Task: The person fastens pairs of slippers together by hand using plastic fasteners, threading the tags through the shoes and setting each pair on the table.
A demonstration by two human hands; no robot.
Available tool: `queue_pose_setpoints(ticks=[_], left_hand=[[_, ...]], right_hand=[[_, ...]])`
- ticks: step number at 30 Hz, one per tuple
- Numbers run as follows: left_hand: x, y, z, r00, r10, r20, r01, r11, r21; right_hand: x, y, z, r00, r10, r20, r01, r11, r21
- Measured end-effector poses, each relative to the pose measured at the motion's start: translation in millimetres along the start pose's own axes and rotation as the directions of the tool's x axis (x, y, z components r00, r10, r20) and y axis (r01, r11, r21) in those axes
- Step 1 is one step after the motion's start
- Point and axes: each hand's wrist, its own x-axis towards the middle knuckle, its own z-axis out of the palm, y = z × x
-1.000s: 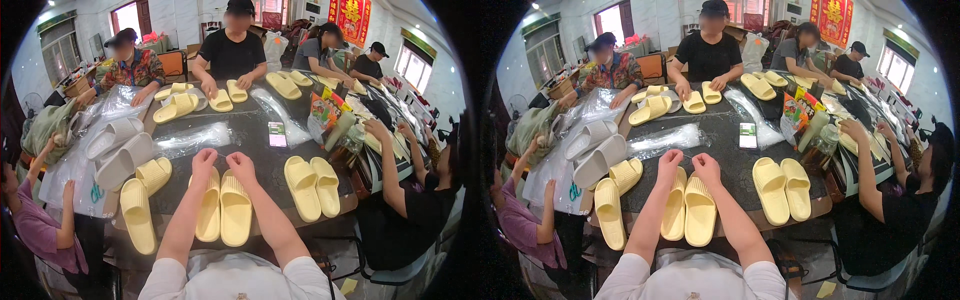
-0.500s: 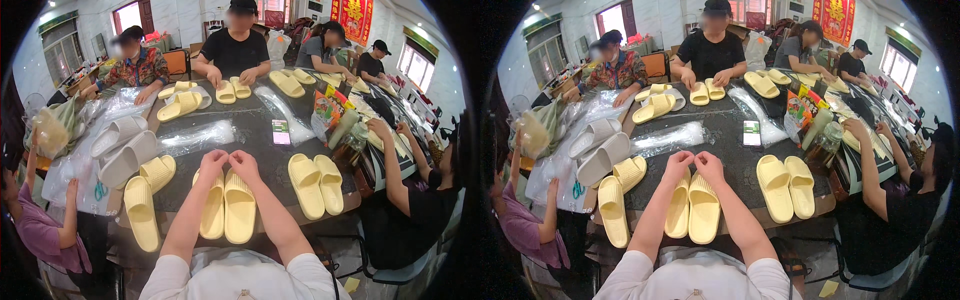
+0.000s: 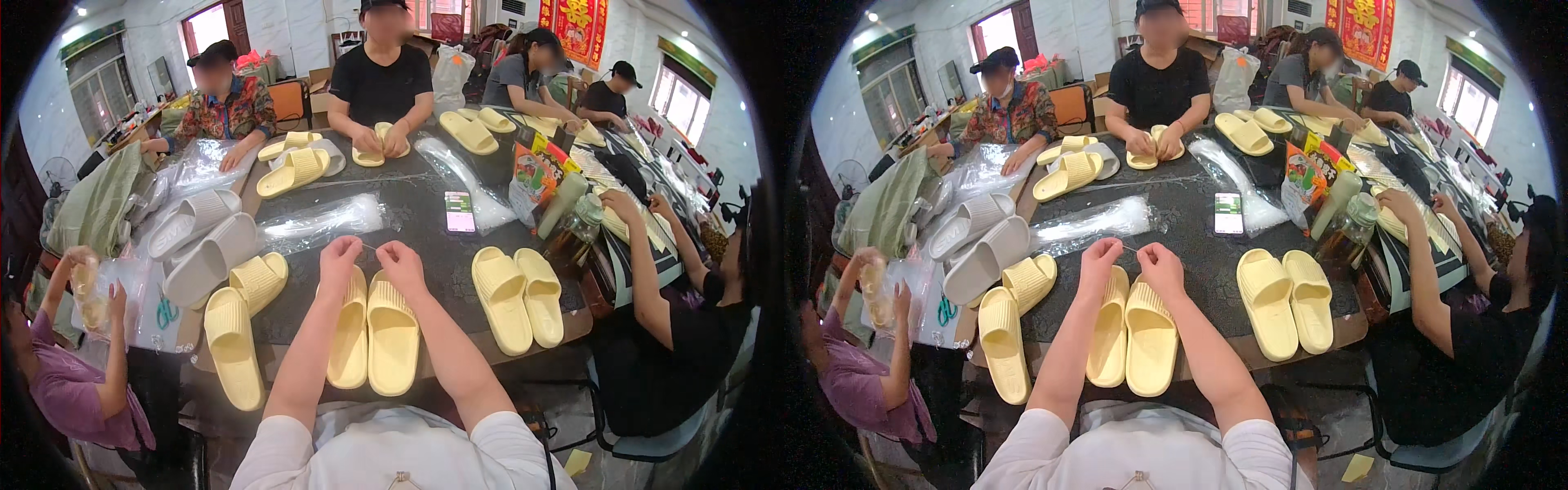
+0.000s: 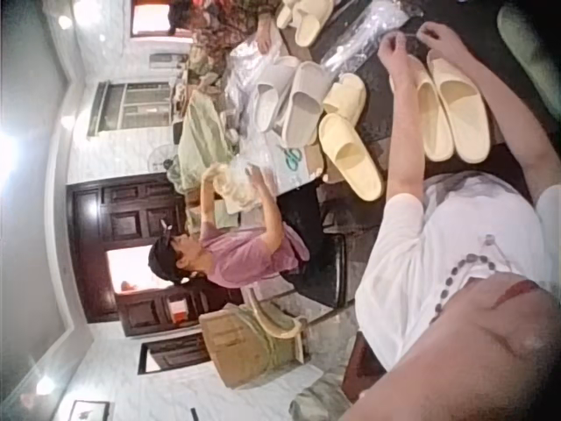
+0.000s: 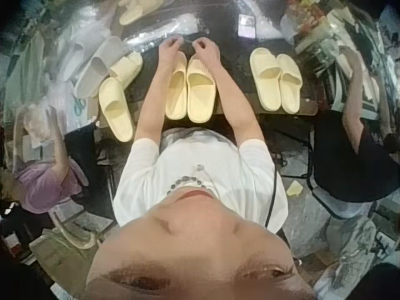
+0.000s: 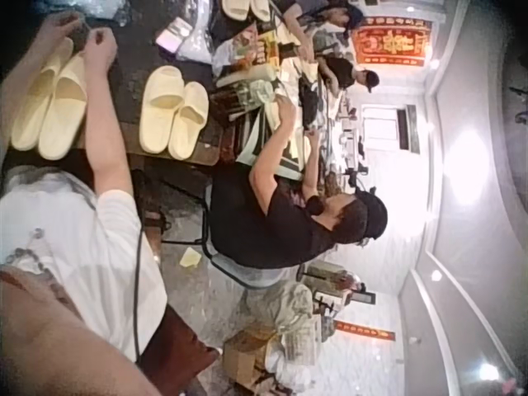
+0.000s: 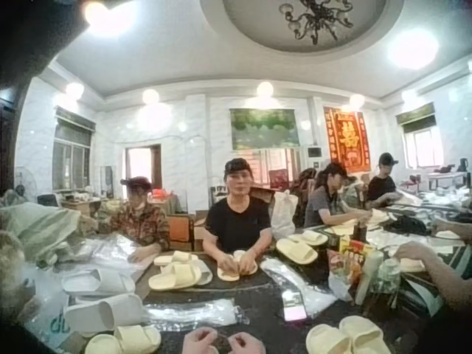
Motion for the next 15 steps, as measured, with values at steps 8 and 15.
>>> queue_pose_setpoints(ticks=[8,15], left_hand=[[-1.2,0.2,0.7,0.998,-0.014,0.068,0.011,0.999,0.04],[-0.1,-1.3,0.1,0.981,0.013,0.196,-0.053,0.978,0.202]], right_hand=[[-0.8,-2.2,-1.3,0.999,0.035,0.022,-0.036,0.999,0.004],[0.2,1.4,0.7,0.993,-0.075,0.092,0.073,0.997,0.031]])
